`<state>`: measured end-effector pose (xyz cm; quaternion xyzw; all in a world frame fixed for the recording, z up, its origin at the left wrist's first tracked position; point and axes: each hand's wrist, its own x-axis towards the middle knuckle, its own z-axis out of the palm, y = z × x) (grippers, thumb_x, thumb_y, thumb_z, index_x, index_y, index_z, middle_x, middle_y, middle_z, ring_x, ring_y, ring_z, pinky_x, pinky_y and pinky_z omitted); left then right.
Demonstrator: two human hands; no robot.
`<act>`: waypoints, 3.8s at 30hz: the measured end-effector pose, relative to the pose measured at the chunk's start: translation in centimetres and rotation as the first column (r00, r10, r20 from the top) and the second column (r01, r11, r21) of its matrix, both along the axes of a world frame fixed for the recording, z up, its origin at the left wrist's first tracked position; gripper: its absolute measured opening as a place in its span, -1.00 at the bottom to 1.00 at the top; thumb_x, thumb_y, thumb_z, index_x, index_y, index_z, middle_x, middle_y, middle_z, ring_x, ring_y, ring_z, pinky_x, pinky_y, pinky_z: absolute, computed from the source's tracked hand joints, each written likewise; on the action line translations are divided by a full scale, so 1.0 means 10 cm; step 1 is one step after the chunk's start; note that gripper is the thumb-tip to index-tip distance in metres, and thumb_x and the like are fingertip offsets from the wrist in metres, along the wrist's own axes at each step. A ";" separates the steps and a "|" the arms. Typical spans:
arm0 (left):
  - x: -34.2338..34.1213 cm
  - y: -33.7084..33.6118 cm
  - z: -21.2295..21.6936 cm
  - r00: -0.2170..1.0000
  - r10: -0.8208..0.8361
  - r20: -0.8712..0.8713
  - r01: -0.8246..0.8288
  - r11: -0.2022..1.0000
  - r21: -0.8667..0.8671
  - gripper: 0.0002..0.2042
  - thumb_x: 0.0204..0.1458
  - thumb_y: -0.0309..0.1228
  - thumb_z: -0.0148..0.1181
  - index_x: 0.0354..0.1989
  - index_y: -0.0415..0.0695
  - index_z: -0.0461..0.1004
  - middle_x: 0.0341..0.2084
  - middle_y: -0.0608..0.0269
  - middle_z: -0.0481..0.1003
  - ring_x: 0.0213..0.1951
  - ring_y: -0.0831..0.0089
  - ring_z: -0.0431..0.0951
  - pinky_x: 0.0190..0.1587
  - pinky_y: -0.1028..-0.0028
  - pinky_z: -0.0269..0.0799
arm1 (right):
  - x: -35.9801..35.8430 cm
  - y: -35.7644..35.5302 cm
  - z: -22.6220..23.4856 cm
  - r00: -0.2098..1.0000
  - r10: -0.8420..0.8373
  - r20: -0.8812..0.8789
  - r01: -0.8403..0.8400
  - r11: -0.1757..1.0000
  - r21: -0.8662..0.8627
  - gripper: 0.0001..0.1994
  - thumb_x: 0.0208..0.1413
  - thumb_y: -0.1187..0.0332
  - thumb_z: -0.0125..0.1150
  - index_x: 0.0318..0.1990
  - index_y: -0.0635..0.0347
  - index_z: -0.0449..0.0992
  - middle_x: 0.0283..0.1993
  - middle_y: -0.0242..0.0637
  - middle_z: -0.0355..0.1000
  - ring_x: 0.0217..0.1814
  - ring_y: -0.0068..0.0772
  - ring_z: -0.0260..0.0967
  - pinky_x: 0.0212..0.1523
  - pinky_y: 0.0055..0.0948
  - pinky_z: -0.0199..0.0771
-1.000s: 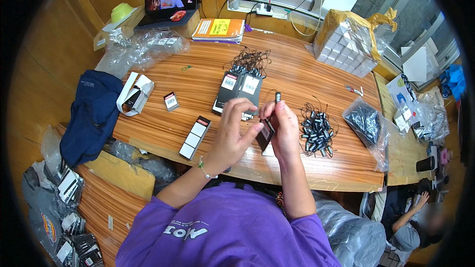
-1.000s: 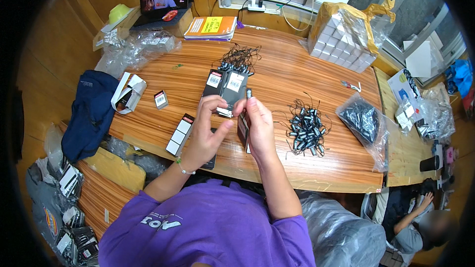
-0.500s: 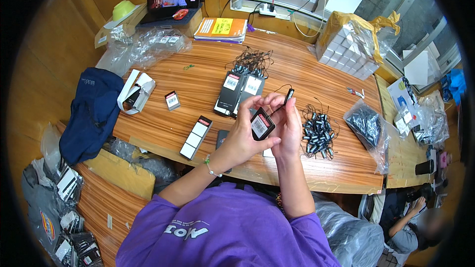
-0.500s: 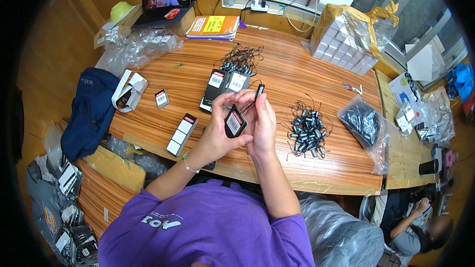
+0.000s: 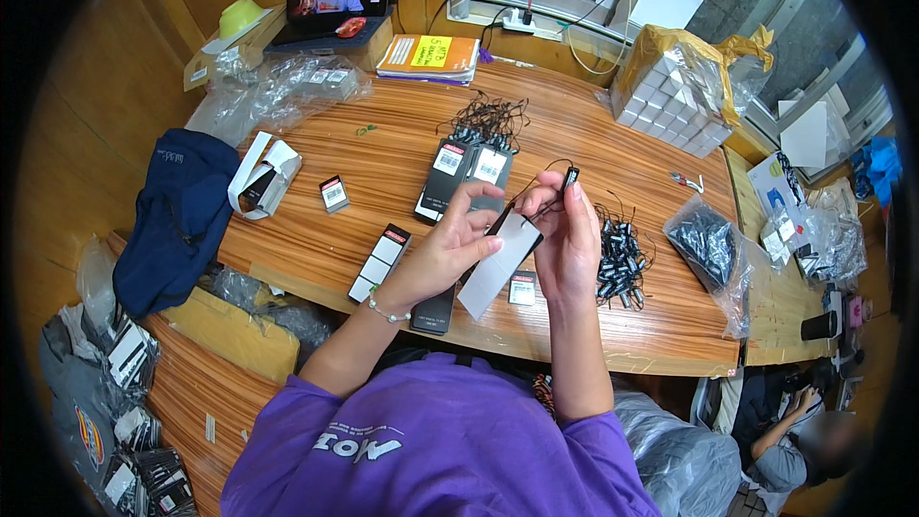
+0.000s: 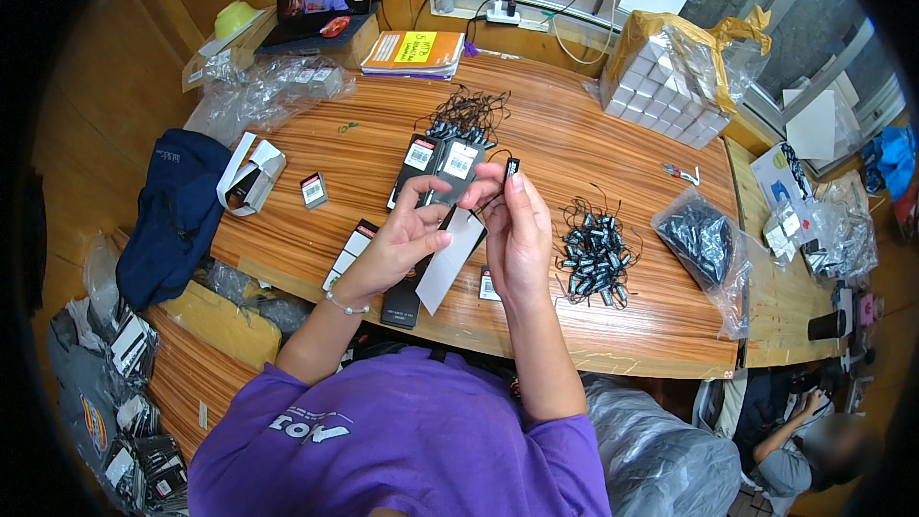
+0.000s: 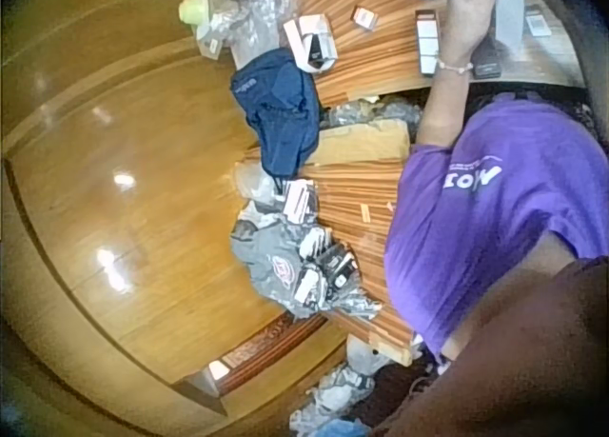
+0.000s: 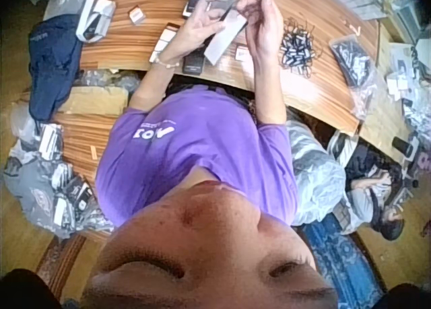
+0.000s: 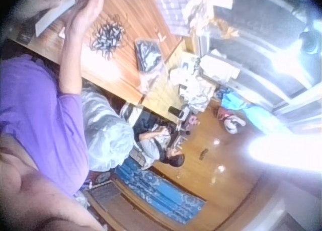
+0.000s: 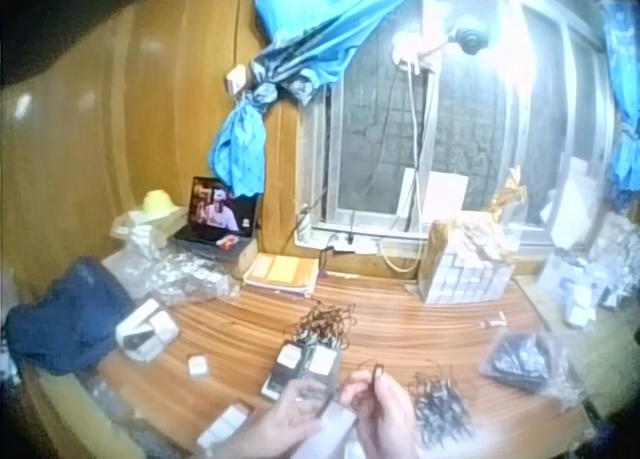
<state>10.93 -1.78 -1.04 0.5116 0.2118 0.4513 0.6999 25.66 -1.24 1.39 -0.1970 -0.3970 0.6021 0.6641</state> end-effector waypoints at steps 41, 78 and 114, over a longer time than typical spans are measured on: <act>-0.60 1.34 -0.44 0.432 0.671 -0.602 -0.231 0.728 0.646 -0.55 -0.20 -0.42 0.29 -0.05 -0.06 0.34 -0.35 0.24 0.27 -0.35 0.45 0.31 -0.31 0.53 0.27 | -0.25 2.88 -0.52 0.740 0.049 0.670 0.206 0.933 -0.296 -0.90 0.03 0.35 -0.03 -0.36 0.08 0.42 -0.51 -0.47 0.33 -0.51 -0.62 0.19 -0.53 -0.47 0.10; -0.62 -0.12 -0.11 0.292 0.411 -0.864 0.183 0.862 0.472 -0.66 -0.21 -0.33 0.29 -0.28 -0.18 0.34 -0.28 0.26 0.36 -0.16 0.36 0.33 -0.07 0.38 0.20 | 0.62 -0.21 -0.78 0.106 0.123 0.987 0.149 0.979 -0.138 -0.73 -0.29 0.51 0.35 -0.37 0.28 0.40 -0.47 -0.26 0.31 -0.46 -0.42 0.28 -0.43 -0.45 0.28; 0.01 -0.36 -0.29 0.931 0.149 -0.333 -0.189 0.978 -0.091 -0.81 0.02 -0.58 0.08 -0.18 -0.27 0.31 -0.44 0.22 0.50 -0.35 0.63 0.49 -0.29 0.68 0.39 | 1.30 -0.05 -0.93 -0.384 -0.286 0.878 0.368 0.824 0.430 -0.92 -0.15 0.42 0.18 -0.50 0.23 0.46 -0.40 -0.20 0.38 -0.22 -0.17 0.29 -0.23 -0.23 0.30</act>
